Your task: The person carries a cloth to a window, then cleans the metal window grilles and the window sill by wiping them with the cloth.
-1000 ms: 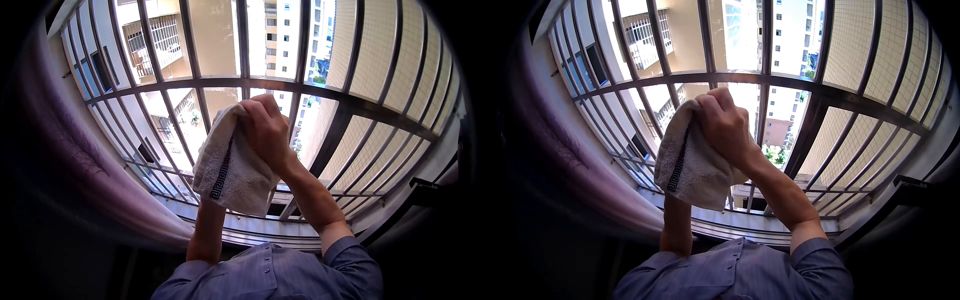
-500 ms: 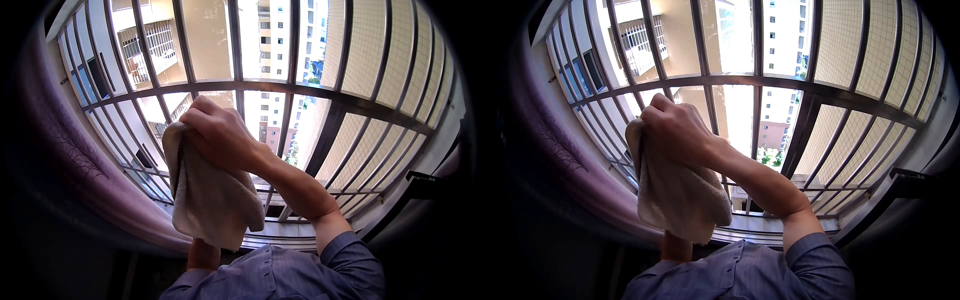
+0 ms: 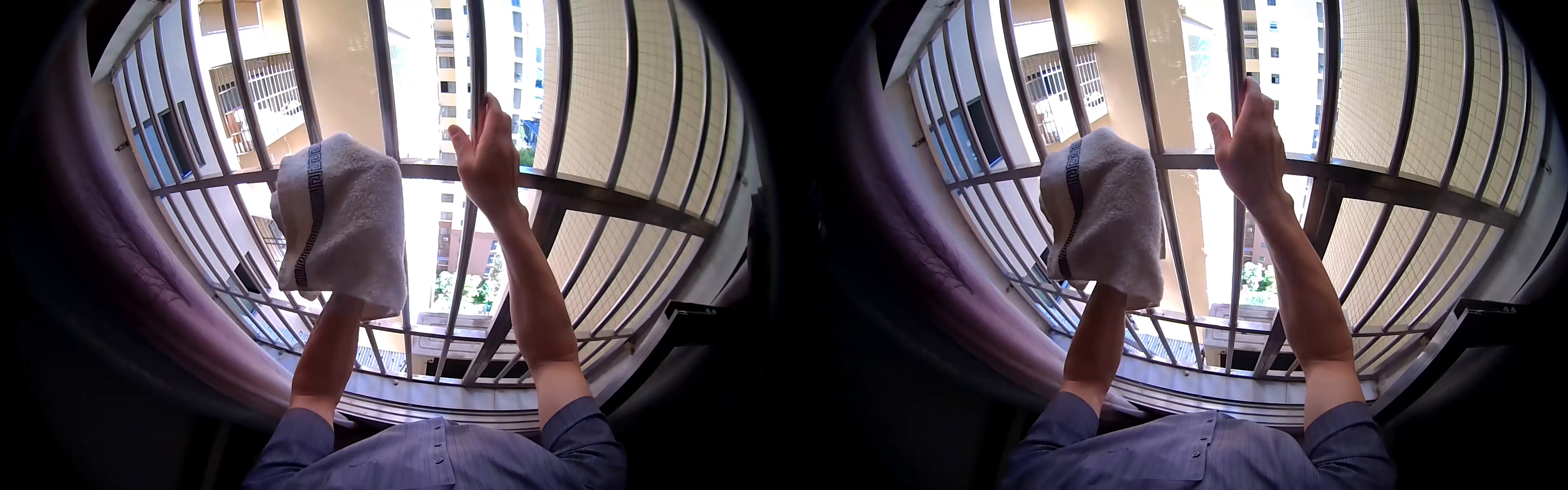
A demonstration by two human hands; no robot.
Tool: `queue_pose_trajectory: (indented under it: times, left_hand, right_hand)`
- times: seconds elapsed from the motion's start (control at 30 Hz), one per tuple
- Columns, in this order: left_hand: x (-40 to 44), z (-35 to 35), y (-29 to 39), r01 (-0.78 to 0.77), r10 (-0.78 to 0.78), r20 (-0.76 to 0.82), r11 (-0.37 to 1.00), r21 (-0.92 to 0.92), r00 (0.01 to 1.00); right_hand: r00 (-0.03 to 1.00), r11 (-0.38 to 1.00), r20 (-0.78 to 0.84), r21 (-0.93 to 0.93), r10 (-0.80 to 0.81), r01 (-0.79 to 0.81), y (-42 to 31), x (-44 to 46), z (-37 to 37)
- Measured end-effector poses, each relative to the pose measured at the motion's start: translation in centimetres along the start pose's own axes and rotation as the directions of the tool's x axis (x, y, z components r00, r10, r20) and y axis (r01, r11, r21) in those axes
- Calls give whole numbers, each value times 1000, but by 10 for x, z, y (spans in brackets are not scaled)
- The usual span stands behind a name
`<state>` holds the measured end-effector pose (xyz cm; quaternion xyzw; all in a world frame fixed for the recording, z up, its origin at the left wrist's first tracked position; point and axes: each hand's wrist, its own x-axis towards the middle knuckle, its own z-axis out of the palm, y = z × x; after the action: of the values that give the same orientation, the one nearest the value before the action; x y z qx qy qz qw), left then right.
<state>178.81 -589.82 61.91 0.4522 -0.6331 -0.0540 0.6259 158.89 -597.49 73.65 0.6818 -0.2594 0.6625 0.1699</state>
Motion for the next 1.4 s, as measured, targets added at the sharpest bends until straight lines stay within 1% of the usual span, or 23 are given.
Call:
queue_pose_trajectory:
  times: [0.03,0.07,0.13,0.17,0.27,0.33,0.37,0.4,0.5,0.57,0.7,0.8,0.87,0.97,1.0,1.07,1.1,1.13,1.2,1.23,1.27,1.33,1.4]
  left_hand:
    - [14,8,3,-51,50,10,994,94,999]
    - [27,15,8,-94,92,18,981,167,996]
    - [53,22,17,-157,158,19,950,268,987]
    - [66,23,22,-180,183,18,936,304,983]
    - [117,14,40,-234,249,6,901,365,968]
    - [158,1,57,-239,255,-2,910,340,967]
    - [180,-5,66,-258,276,-7,906,337,961]
    - [207,-11,77,-274,295,-15,904,327,955]
    - [282,-27,110,-323,342,-22,904,279,939]
    - [331,-36,134,-347,363,-22,906,240,932]
    - [377,-43,153,-346,351,-5,926,150,937]
    - [356,-41,123,-329,327,32,942,63,944]
    - [328,-41,94,-300,299,52,954,3,953]
    - [262,-36,43,-227,236,89,969,-102,968]
    - [239,-35,29,-194,208,102,972,-132,973]
    - [192,-30,1,-125,151,123,974,-191,981]
    - [169,-27,-10,-90,121,135,972,-217,983]
    - [146,-24,-19,-59,97,148,968,-244,984]
    - [114,-21,-29,6,41,173,964,-264,984]
    - [98,-20,-32,37,15,185,961,-273,983]
    - [83,-17,-35,65,-10,195,959,-275,981]
    - [57,-13,-33,109,-47,218,953,-282,975]
    - [31,-5,-28,146,-75,247,948,-283,966]
  right_hand:
    - [991,995,93,18,98,-100,0,1,4]
    - [974,971,147,143,172,-193,0,6,4]
    - [899,911,313,175,307,-372,1,13,-1]
    - [928,945,224,70,297,-319,-3,9,2]
    - [935,952,197,29,295,-306,-1,4,7]
    - [918,942,221,-13,329,-334,-6,4,4]
    - [927,949,208,-23,311,-313,-6,3,5]
    - [958,969,147,-33,246,-244,-3,0,9]
    - [966,974,128,-56,225,-219,-3,-3,9]
    - [981,983,94,-84,171,-163,-2,-3,10]
    - [986,986,84,-94,142,-134,0,-3,11]
    - [991,989,55,-84,124,-119,0,-4,11]
    - [986,988,79,-48,147,-144,1,-4,10]
    - [970,978,128,-12,209,-209,-2,-2,8]
    - [944,960,177,-8,278,-281,-5,0,5]
    - [952,962,142,0,270,-273,-4,-1,6]
    - [966,969,89,28,244,-247,-2,-2,7]
    - [965,969,97,23,244,-247,0,-2,6]
    - [936,933,195,154,294,-325,3,3,-2]
    - [901,880,268,248,340,-406,7,5,-6]
    - [887,817,289,360,361,-450,7,8,-15]
    - [922,852,131,351,366,-388,13,8,-19]
    - [924,851,152,362,350,-381,17,6,-23]
